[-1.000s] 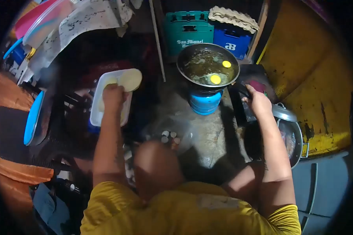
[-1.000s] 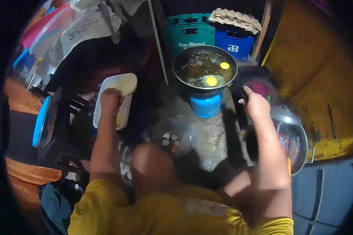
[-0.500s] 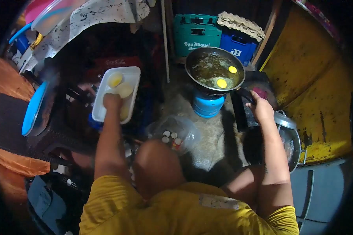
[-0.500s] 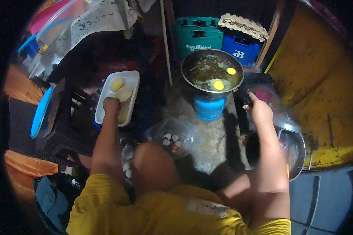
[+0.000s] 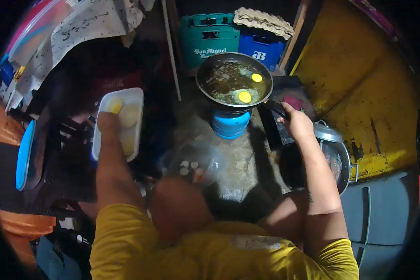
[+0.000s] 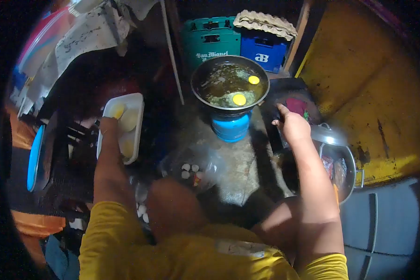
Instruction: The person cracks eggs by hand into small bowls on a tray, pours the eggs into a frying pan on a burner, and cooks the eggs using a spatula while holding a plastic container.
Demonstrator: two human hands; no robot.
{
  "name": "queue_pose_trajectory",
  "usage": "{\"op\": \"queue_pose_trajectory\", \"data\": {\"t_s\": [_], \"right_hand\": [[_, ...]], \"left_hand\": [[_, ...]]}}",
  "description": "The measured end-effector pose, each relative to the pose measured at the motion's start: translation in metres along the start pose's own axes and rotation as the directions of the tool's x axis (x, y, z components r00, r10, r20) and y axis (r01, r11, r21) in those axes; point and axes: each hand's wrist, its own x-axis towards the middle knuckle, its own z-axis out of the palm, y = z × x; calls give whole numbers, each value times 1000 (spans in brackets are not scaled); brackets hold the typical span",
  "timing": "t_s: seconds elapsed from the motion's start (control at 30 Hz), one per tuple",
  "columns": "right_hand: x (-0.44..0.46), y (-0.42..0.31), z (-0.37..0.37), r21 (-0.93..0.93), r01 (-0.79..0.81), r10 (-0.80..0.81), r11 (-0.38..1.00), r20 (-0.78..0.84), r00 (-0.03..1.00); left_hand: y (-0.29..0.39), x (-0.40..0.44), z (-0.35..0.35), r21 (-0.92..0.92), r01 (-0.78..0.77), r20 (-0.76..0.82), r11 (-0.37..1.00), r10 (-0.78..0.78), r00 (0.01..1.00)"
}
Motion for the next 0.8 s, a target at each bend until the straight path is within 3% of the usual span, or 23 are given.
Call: {"op": "queue_pose_trajectory", "data": {"t_s": [0.13,0.17,0.2,0.23,0.3,0.33,0.4,0.43,0.5,0.53,0.6,0.73,0.8], "right_hand": [[0,-1,-2,-11,7,-8,1000,-5,1000],[0,0,-2,-14,-1,1,1000,-6,1000],[1,1,-1,-16,-2,2,1000,-2,1000],[2,2,0,-19,-3,3,1000,3,1000],[1,1,1,-25,-5,5,1000,14,1000],[0,-1,-2,-15,-4,4,1000,15,1000],[-1,-3,-4,-6,0,0,1000,19,1000],[-1,-2,-3,-2,7,-7,1000,10,1000],[0,-2,-5,6,2,-3,1000,22,1000],[1,-3,-5,11,16,-17,1000,28,999],[2,-3,-3,-10,-20,21,1000,28,999],[1,-7,-4,39,-23,22,999,19,1000],[3,-5,-2,35,-12,12,999,17,1000]], "left_hand": [[-2,8,3,128,-35,121,991,20,992],[8,-6,-16,452,-296,229,842,211,950],[16,-14,-24,676,-514,389,529,336,858],[9,-5,-15,672,-520,394,527,339,854],[-21,24,11,499,-245,171,831,183,968],[-29,34,18,500,-247,177,830,181,967],[-25,42,16,321,64,55,945,-86,995],[-24,43,17,325,68,55,943,-90,994],[4,18,-16,145,242,103,959,-258,961],[-6,31,-4,152,254,95,955,-270,958],[-38,68,30,225,121,153,967,-158,976],[-25,56,17,134,251,124,959,-267,956],[-21,55,14,235,113,222,965,-166,961]]}}
